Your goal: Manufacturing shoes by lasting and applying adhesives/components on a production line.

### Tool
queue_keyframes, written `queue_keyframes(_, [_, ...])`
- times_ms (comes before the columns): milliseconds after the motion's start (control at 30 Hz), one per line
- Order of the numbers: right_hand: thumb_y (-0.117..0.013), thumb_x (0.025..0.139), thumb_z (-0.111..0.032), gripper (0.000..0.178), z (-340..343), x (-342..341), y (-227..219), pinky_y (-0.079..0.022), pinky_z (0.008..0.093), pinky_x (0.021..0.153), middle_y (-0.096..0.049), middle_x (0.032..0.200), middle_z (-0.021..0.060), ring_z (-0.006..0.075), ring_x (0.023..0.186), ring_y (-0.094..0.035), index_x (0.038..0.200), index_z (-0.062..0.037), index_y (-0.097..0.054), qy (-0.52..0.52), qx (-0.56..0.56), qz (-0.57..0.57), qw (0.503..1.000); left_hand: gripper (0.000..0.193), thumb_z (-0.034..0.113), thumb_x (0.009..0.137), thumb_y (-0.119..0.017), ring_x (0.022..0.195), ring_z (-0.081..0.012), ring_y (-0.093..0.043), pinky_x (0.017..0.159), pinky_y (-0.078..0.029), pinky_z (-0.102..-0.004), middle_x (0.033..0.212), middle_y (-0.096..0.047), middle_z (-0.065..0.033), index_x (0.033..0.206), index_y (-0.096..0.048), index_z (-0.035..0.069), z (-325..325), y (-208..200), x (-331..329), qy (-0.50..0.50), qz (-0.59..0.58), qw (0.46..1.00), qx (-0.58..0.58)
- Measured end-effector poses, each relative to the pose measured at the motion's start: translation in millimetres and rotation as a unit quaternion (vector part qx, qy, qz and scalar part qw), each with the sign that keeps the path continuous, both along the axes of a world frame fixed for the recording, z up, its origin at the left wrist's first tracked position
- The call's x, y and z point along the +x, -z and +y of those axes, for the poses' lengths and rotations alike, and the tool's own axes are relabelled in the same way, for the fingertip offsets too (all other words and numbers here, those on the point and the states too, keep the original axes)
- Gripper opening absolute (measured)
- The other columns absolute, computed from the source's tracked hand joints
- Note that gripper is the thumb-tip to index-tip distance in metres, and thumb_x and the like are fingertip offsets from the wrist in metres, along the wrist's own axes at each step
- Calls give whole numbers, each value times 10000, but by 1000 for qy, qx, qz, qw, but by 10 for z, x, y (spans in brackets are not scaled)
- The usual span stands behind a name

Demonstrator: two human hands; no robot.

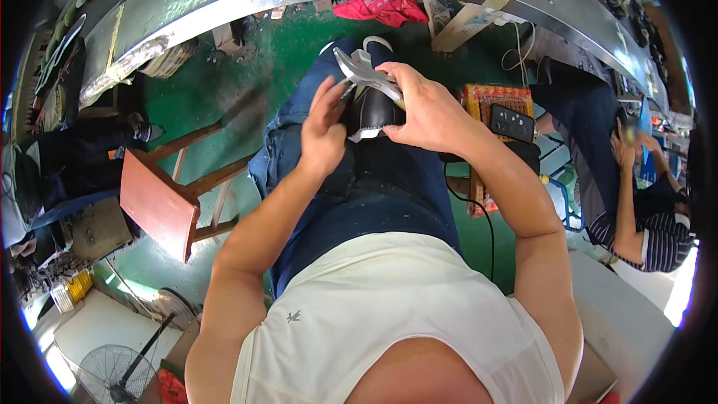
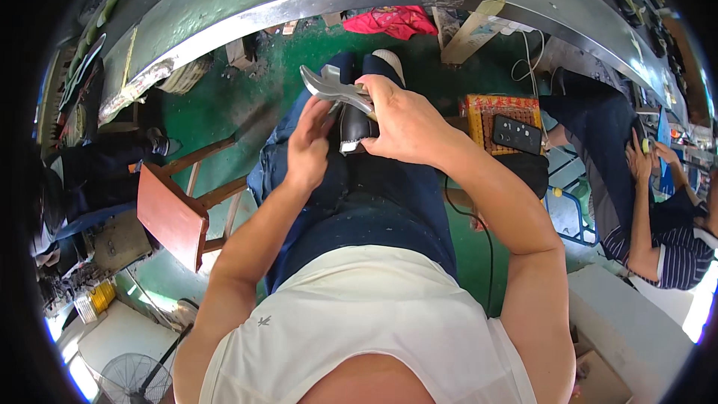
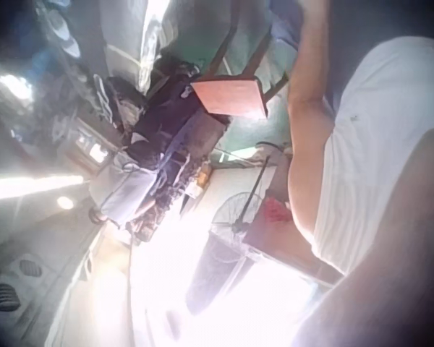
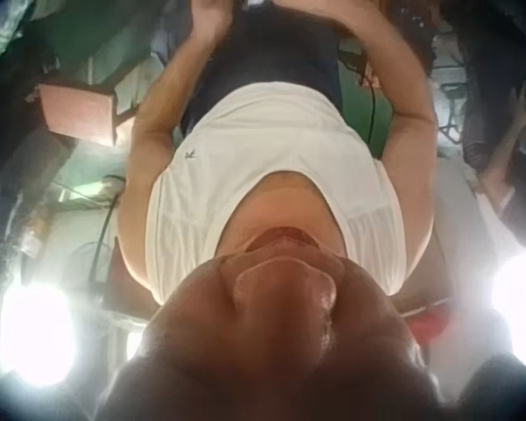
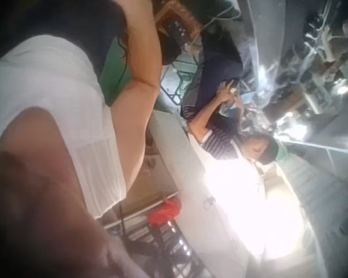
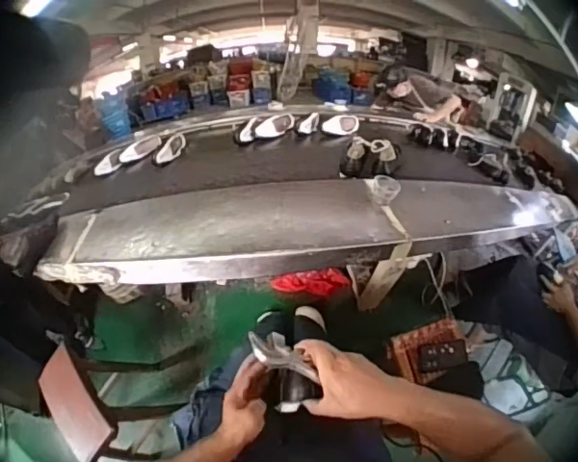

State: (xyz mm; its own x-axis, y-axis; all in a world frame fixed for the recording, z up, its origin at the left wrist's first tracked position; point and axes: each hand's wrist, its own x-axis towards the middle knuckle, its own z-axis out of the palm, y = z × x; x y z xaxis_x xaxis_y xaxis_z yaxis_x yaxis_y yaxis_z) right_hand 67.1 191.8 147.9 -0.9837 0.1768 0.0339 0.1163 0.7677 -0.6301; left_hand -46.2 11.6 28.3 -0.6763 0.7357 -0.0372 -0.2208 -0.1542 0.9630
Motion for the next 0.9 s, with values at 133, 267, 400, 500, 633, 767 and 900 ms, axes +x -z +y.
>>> queue_keyframes(133, [-860, 680, -178, 842, 33, -66, 51, -501, 435, 956, -612, 1208, 240, 406, 1116, -627, 1371, -22, -405, 12, -64, 9, 998, 928, 66, 696, -822, 1366, -421, -386, 1134, -356, -443, 1464, -358, -261, 1490, -349, -19, -121, -110, 116, -21, 406, 902, -146])
queue_keyframes(267, [-894, 684, -240, 819, 133, -91, 213, -486, 431, 977, -611, 1211, 232, 386, 1142, -622, 1317, -11, -427, 44, -83, 44, 995, 1121, 300, 678, -920, 1384, -429, -375, 1153, -335, -477, 1473, -390, -271, 1521, -269, -48, 30, -120, 152, 18, 359, 901, -243])
queue_keyframes(400, [-911, 686, -270, 798, 170, -96, 295, -484, 403, 978, -622, 1209, 187, 294, 1133, -633, 1298, -5, -474, 124, -153, 56, 979, 1031, 328, 738, -887, 1306, -340, -537, 1108, -416, -396, 1398, -543, -239, 1513, -319, -47, 233, -130, -65, 79, 225, 932, -273])
queue_keyframes(500, [-887, 749, -288, 700, 156, 21, 461, -520, 401, 934, -675, 1125, 157, 255, 1056, -671, 1253, 29, -520, 185, -149, 86, 968, 903, 375, 827, -829, 1164, -257, -642, 1010, -495, -352, 1297, -644, -198, 1489, -383, -47, 261, -366, -86, 57, 144, 970, -190])
queue_keyframes(633, [-738, 912, -203, 219, -77, 201, 669, -523, 260, 629, -624, 859, -4, 89, 730, -601, 1026, -49, -632, 208, -513, 69, 830, 675, 470, 1000, -593, 1092, -198, -634, 962, -503, -337, 1213, -667, -158, 1359, -512, -95, 196, -333, -42, 87, 24, 977, -194])
queue_keyframes(767, [-720, 870, -113, 187, -265, 500, 942, -530, 284, 644, -643, 867, 17, 113, 735, -617, 1026, -46, -639, 246, -549, -60, 796, 616, 475, 1057, -451, 1002, -227, -664, 882, -515, -342, 1128, -699, -165, 1292, -596, -76, 15, -32, 30, 166, 5, 923, -347])
queue_keyframes(900, [-707, 798, -30, 307, -245, 687, 1110, -521, 305, 657, -656, 870, 45, 142, 709, -615, 1093, -41, -621, 194, -551, -117, 803, 485, 410, 1068, -468, 952, -223, -676, 868, -527, -381, 1067, -714, -122, 1237, -641, -10, -112, 9, 100, 199, -178, 922, -280])
